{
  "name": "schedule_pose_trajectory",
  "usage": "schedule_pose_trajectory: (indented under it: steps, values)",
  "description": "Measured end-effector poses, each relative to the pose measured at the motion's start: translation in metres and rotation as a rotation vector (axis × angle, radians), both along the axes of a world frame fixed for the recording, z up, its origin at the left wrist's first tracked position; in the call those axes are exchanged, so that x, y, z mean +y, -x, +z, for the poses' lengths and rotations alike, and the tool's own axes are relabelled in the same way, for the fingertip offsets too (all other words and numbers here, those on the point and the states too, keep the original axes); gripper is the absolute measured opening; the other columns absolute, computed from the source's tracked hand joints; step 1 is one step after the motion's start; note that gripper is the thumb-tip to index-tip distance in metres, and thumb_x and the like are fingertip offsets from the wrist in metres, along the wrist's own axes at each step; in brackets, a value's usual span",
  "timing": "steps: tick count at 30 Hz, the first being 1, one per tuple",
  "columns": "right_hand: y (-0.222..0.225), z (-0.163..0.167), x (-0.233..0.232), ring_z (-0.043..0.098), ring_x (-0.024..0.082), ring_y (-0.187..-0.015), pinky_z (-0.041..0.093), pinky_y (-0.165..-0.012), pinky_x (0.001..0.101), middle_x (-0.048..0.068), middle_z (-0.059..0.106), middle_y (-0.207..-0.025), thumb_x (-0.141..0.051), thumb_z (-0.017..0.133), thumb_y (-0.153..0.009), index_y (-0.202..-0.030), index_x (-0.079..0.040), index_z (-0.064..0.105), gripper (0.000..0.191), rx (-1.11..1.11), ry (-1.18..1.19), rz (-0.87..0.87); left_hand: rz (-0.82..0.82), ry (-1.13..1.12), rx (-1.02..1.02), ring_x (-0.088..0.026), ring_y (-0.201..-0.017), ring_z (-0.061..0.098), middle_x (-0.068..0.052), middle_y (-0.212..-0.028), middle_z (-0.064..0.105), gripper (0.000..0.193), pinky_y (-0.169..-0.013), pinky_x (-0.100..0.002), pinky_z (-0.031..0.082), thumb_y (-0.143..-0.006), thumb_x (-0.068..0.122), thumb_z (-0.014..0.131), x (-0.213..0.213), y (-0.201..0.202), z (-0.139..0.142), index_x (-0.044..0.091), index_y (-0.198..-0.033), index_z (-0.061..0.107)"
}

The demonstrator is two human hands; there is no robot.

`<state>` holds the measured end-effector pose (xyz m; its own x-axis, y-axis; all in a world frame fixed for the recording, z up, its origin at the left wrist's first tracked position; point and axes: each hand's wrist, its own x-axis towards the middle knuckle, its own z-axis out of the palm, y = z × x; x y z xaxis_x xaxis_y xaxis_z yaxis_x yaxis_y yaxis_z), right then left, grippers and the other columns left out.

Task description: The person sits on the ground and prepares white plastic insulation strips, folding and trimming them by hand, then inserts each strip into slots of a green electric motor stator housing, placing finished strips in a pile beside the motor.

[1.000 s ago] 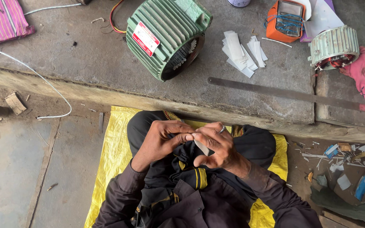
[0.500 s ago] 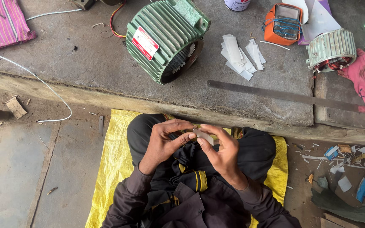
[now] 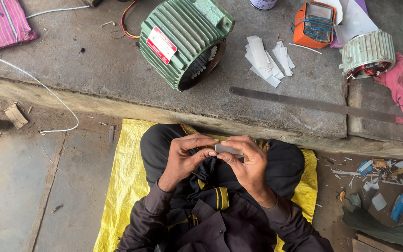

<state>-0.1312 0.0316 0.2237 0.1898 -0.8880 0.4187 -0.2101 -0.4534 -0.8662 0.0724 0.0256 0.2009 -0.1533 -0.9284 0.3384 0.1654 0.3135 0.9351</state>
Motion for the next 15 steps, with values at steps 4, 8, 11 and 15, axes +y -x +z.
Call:
schedule_pose_trajectory:
  steps: [4,8,11,15]
  values:
    - [-0.002,0.003,0.001,0.073,0.016,-0.099,0.065,-0.082,0.0271,0.008,0.071,-0.110,-0.011,0.084,-0.086,-0.110,-0.002,0.073,0.028,0.032,0.054,-0.015,0.010,0.032,0.024,-0.017,-0.098,0.075,-0.008,-0.106,0.078,0.026,-0.085,-0.029,0.061,-0.088,0.017,0.083,0.002,0.002,-0.002,0.006,-0.112,0.078]
    - [-0.003,0.004,0.000,0.071,0.016,-0.099,0.063,-0.081,0.0268,0.007,0.072,-0.110,-0.010,0.085,-0.086,-0.109,-0.003,0.073,0.027,0.068,0.128,-0.039,0.049,0.019,0.031,-0.016,-0.098,0.076,-0.008,-0.106,0.079,0.022,-0.085,-0.029,0.061,-0.091,0.015,0.082,0.005,0.006,-0.005,0.006,-0.110,0.079]
    - [-0.003,0.004,0.000,0.070,0.016,-0.100,0.062,-0.081,0.0261,0.006,0.071,-0.110,-0.010,0.084,-0.086,-0.109,-0.004,0.073,0.026,0.081,0.154,-0.035,0.041,-0.026,0.071,-0.016,-0.096,0.075,-0.008,-0.104,0.079,0.022,-0.084,-0.029,0.061,-0.090,0.015,0.082,0.006,0.009,-0.010,0.005,-0.109,0.079]
    - [-0.003,0.004,0.000,0.069,0.017,-0.102,0.062,-0.082,0.0269,0.006,0.069,-0.109,-0.009,0.083,-0.087,-0.108,-0.004,0.073,0.024,0.072,0.132,0.006,0.041,-0.040,0.082,-0.016,-0.095,0.075,-0.008,-0.102,0.078,0.021,-0.083,-0.029,0.061,-0.089,0.014,0.083,0.005,0.008,-0.015,0.004,-0.107,0.079]
